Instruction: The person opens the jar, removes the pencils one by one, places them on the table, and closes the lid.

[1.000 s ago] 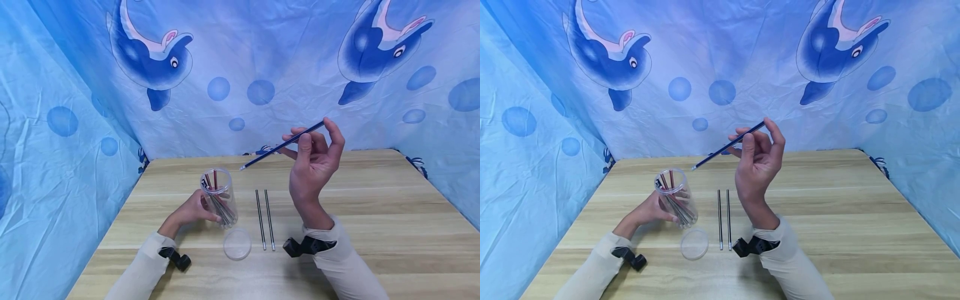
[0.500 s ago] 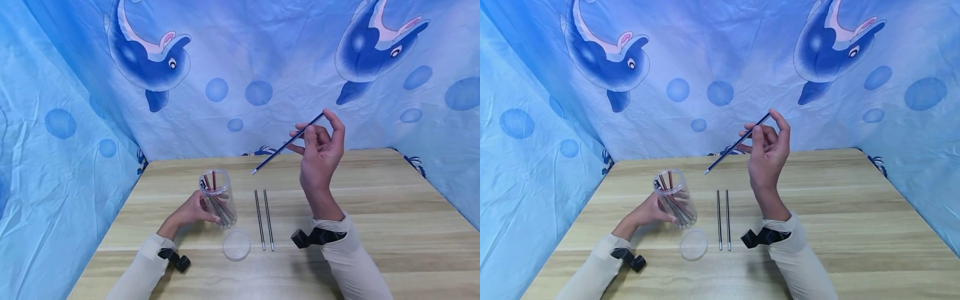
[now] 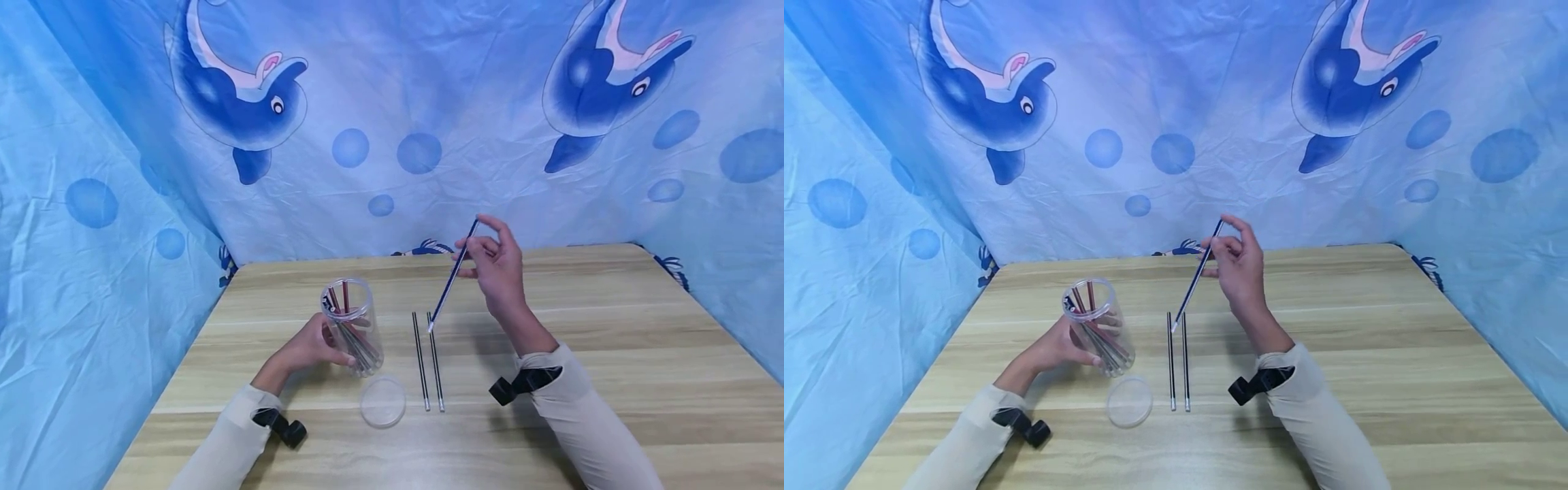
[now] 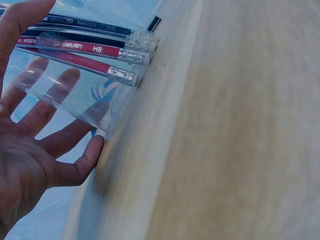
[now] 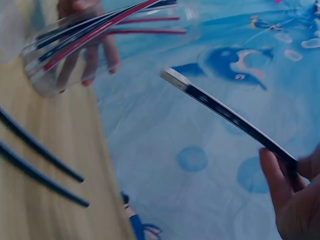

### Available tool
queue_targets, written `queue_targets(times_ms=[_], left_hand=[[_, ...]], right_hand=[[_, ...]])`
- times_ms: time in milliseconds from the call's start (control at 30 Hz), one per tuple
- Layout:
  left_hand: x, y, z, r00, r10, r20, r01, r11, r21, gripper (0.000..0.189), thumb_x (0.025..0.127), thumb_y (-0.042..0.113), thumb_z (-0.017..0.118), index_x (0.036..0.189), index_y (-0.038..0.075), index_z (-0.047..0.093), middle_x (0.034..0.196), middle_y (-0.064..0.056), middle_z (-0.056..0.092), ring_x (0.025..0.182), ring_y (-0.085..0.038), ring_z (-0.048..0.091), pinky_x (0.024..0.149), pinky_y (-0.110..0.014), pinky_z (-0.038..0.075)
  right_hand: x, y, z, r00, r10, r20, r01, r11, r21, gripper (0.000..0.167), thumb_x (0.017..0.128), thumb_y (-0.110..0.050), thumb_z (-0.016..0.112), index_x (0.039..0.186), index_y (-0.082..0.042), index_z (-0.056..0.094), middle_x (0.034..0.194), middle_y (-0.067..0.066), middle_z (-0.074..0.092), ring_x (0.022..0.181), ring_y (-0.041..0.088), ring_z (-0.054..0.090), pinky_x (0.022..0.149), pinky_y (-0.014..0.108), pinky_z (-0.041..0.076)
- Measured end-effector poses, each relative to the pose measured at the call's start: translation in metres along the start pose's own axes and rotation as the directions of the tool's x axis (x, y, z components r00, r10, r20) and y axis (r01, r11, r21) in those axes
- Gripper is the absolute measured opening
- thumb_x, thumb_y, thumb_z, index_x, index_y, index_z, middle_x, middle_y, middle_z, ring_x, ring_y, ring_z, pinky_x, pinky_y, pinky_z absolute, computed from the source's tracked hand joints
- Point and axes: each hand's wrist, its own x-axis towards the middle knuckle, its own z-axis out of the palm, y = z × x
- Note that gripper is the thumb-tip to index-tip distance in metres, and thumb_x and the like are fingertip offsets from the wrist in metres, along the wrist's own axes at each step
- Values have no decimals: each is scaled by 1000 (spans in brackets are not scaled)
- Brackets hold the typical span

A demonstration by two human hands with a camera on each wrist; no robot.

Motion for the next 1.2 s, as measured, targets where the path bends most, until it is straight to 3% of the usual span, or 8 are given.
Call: queue_targets(times_ms=[100,200,300,400,500,633,833,1200], left_hand=[[0,0,0,1000,0,3,0,1000,-3,70,68,4,88,132,6,59,124,-10,67,114,-28,62,102,-33,45],[1,0,0,1000,-11,4,11,1000,3,71,68,4,89,132,8,59,125,-9,67,115,-28,62,102,-34,45],[5,2,0,1000,-18,2,18,1000,12,72,68,4,89,133,8,57,125,-8,67,115,-28,62,102,-35,45],[9,4,-3,1000,-13,1,13,1000,27,72,68,5,89,133,7,57,125,-9,66,115,-28,61,102,-36,45],[10,5,-5,1000,-5,-6,5,999,36,71,68,4,89,131,5,58,124,-11,67,114,-27,62,102,-35,45],[4,2,-4,1000,-2,-3,2,1000,30,70,68,3,88,131,2,57,123,-14,67,113,-26,62,101,-33,45],[1,1,-1,1000,-21,-6,21,999,26,71,68,3,89,132,3,57,124,-13,67,113,-26,62,101,-32,45],[3,1,-2,1000,-11,12,11,1000,2,72,69,3,88,133,4,57,126,-11,66,115,-26,62,102,-33,45]], right_hand=[[0,15,-8,969,152,197,-129,984,-125,41,101,-4,54,141,-13,48,104,21,69,85,25,70,65,38,60],[2,26,-16,871,291,395,-190,942,-275,41,102,-3,52,142,-11,47,103,22,70,89,30,69,66,41,60],[5,32,-23,775,384,503,-195,901,-388,41,103,-2,51,143,-10,47,103,23,69,93,35,67,66,46,59],[9,35,-28,728,430,533,-195,876,-440,40,103,-1,50,142,-9,47,105,27,68,97,42,65,65,47,59],[12,39,-31,720,448,530,-208,868,-451,39,102,1,49,140,-8,47,106,29,67,100,47,63,64,44,59],[10,51,-34,728,454,514,-221,865,-450,38,102,0,50,140,-6,47,106,32,66,101,48,63,64,43,59],[7,61,-37,745,466,478,-234,853,-467,36,102,2,50,137,-4,47,105,33,66,89,41,67,64,44,60],[5,82,-40,743,533,405,-298,805,-514,35,100,5,51,133,8,41,99,28,69,74,25,69,65,40,59]])
